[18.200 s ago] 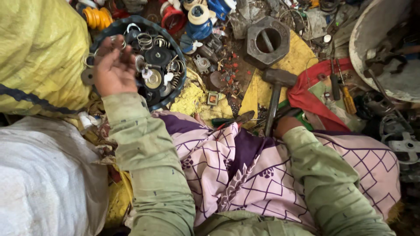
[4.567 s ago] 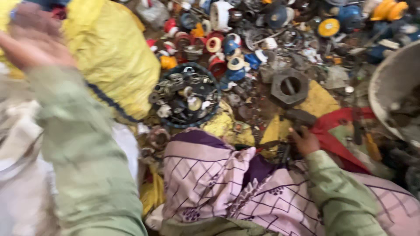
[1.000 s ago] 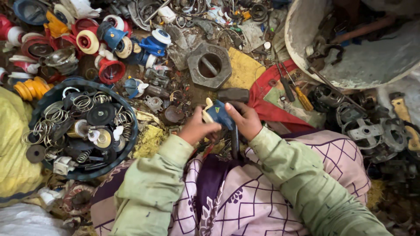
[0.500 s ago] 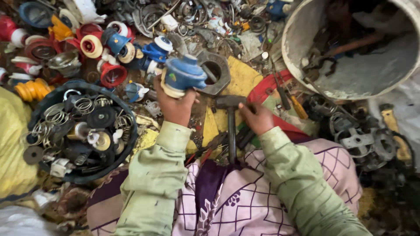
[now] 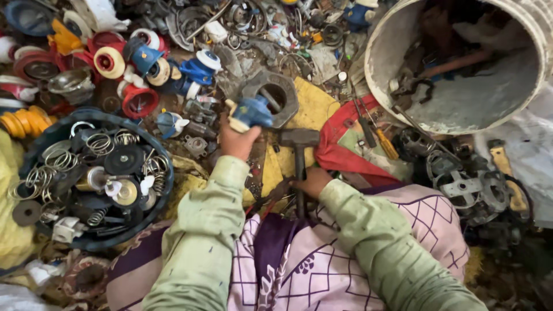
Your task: The person sits on the floor and uses a hammer and pliers to disassemble and reassemble small red and blue valve-like objects. They repeatedly strike the objects on a metal anvil, remove internal components, and place them aside.
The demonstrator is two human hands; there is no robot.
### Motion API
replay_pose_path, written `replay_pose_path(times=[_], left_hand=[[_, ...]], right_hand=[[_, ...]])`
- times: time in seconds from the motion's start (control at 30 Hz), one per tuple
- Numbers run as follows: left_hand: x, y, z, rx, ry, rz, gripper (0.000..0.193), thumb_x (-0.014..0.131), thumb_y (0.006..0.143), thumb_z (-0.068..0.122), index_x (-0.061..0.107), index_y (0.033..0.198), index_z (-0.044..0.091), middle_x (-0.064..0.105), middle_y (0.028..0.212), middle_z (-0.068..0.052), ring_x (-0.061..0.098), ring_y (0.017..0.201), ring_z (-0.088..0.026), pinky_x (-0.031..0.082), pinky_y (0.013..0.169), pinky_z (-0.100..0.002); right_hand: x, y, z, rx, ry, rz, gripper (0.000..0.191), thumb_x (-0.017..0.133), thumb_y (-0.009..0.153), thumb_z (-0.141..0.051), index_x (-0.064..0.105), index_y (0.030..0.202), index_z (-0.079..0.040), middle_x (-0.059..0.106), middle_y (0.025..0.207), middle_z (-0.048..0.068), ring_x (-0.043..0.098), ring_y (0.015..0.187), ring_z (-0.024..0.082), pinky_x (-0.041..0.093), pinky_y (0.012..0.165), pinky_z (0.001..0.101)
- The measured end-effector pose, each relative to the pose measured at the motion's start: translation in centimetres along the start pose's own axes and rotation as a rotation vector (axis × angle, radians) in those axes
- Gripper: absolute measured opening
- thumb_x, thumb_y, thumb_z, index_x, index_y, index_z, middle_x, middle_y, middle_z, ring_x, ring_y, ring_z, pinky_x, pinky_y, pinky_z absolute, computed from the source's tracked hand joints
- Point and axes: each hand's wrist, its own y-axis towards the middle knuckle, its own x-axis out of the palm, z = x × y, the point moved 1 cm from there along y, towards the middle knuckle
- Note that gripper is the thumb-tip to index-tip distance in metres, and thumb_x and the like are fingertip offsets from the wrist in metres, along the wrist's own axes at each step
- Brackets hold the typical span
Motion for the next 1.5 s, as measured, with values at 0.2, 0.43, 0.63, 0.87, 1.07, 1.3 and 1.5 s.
replay_pose_path(times=[0.2, 0.43, 0.63, 0.87, 1.07, 1.3, 1.5], left_hand=[[0.8, 0.5, 0.9, 0.189, 0.505, 0.095, 0.082, 0.091, 0.054, 0.036, 0.06, 0.118, -0.005, 0.072, 0.105, -0.024, 0.072, 0.096, -0.04, 0.057, 0.086, -0.045], [0.9, 1.0, 0.5, 0.151, 0.601, 0.078, 0.079, 0.094, 0.051, 0.038, 0.062, 0.11, -0.005, 0.072, 0.106, -0.027, 0.07, 0.098, -0.044, 0.055, 0.088, -0.048], [0.6, 1.6, 0.4, 0.091, 0.623, 0.028, 0.079, 0.093, 0.049, 0.036, 0.063, 0.111, -0.002, 0.072, 0.104, -0.026, 0.071, 0.098, -0.043, 0.057, 0.089, -0.046], [0.3, 1.5, 1.2, -0.028, 0.524, -0.1, 0.069, 0.09, 0.054, 0.026, 0.062, 0.11, -0.002, 0.074, 0.095, -0.021, 0.077, 0.075, -0.034, 0.062, 0.066, -0.044], [0.7, 1.3, 2.2, -0.13, 0.534, -0.102, 0.065, 0.091, 0.056, 0.023, 0.06, 0.107, -0.004, 0.075, 0.089, -0.021, 0.076, 0.066, -0.032, 0.06, 0.056, -0.041], [0.4, 2.3, 0.1, 0.08, 0.534, -0.058, 0.071, 0.096, 0.054, 0.025, 0.06, 0.107, -0.005, 0.073, 0.093, -0.021, 0.075, 0.082, -0.036, 0.06, 0.072, -0.045], [0.2, 2.5, 0.1, 0.047, 0.574, -0.053, 0.076, 0.093, 0.05, 0.026, 0.061, 0.112, -0.003, 0.073, 0.103, -0.025, 0.073, 0.093, -0.04, 0.059, 0.081, -0.047]], right_hand=[[-0.9, 0.4, -0.3, 0.145, 0.262, 0.098, 0.061, 0.08, 0.075, -0.052, 0.073, 0.093, 0.006, 0.072, 0.087, 0.027, 0.072, 0.083, 0.038, 0.055, 0.077, 0.0489], [-1.5, 0.8, 1.4, 0.058, 1.47, -0.324, 0.024, 0.072, 0.094, -0.025, 0.069, 0.099, -0.002, 0.065, 0.076, 0.009, 0.063, 0.064, 0.021, 0.051, 0.06, 0.0356], [-2.7, -1.2, 0.1, 0.17, 1.48, -0.185, 0.016, 0.07, 0.092, -0.014, 0.063, 0.102, -0.005, 0.059, 0.066, 0.005, 0.054, 0.05, 0.016, 0.045, 0.046, 0.0304], [-8.8, -8.4, -4.0, -0.174, 0.732, 0.635, 0.046, 0.08, 0.084, -0.011, 0.058, 0.125, -0.004, 0.057, 0.076, 0.004, 0.056, 0.053, 0.011, 0.047, 0.048, 0.0288], [-10.8, -8.8, -4.3, -0.531, 0.516, 0.845, 0.036, 0.083, 0.094, -0.019, 0.063, 0.12, -0.003, 0.066, 0.099, 0.006, 0.064, 0.085, 0.017, 0.054, 0.075, 0.0321], [-5.5, -2.1, -5.7, -0.205, 0.332, 0.663, 0.057, 0.09, 0.08, -0.033, 0.066, 0.117, 0.002, 0.068, 0.078, 0.011, 0.065, 0.064, 0.019, 0.052, 0.062, 0.034], [-8.2, -7.4, -4.6, -0.403, 1.145, 0.486, 0.041, 0.067, 0.105, -0.037, 0.062, 0.105, 0.003, 0.061, 0.076, 0.007, 0.054, 0.049, 0.015, 0.043, 0.042, 0.026]])
